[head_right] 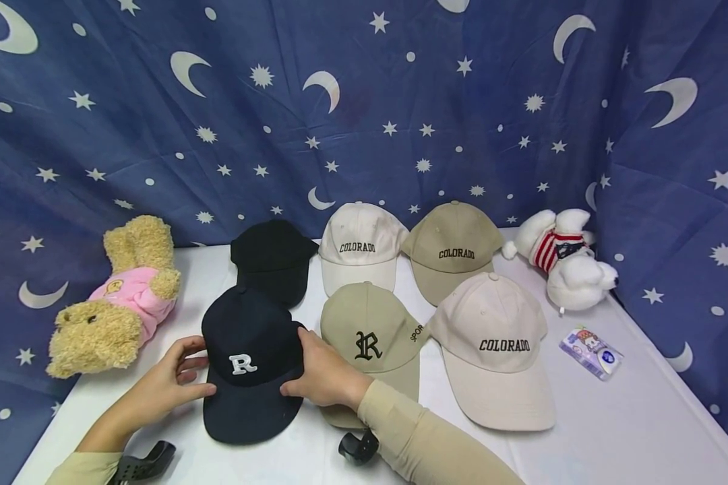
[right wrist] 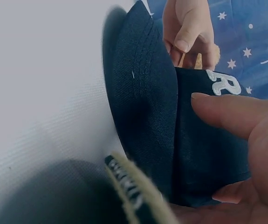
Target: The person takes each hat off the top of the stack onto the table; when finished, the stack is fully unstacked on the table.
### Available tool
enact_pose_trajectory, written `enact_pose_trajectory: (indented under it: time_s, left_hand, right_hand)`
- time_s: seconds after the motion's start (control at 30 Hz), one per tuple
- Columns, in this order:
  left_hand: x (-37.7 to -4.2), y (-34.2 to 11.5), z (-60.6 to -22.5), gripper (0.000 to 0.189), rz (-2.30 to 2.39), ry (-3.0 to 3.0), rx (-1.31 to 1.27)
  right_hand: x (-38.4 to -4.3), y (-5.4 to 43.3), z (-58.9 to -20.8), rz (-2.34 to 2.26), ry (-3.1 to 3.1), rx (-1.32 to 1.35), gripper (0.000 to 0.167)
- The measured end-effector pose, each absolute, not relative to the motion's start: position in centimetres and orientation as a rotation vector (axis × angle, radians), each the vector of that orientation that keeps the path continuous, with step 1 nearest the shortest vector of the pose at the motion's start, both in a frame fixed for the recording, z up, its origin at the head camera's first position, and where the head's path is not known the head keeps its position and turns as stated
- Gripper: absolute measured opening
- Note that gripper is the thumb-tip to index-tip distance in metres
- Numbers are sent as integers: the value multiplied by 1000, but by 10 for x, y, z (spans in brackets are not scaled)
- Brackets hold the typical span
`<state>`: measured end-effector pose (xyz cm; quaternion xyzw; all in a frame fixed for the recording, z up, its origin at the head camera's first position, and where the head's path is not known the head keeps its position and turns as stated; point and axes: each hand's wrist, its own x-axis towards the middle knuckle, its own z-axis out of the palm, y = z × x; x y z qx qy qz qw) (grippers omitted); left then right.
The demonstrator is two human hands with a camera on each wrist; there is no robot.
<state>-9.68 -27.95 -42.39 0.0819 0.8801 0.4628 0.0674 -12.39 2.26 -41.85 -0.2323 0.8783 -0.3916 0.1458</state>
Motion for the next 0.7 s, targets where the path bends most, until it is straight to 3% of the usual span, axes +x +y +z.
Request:
enact_pose_trajectory:
  time_s: [0.7]
  left_hand:
    - [-98, -282, -415, 85, 1408, 2694, 299]
  right_hand:
    - [-117, 28, -403, -1159, 2500, -697, 99]
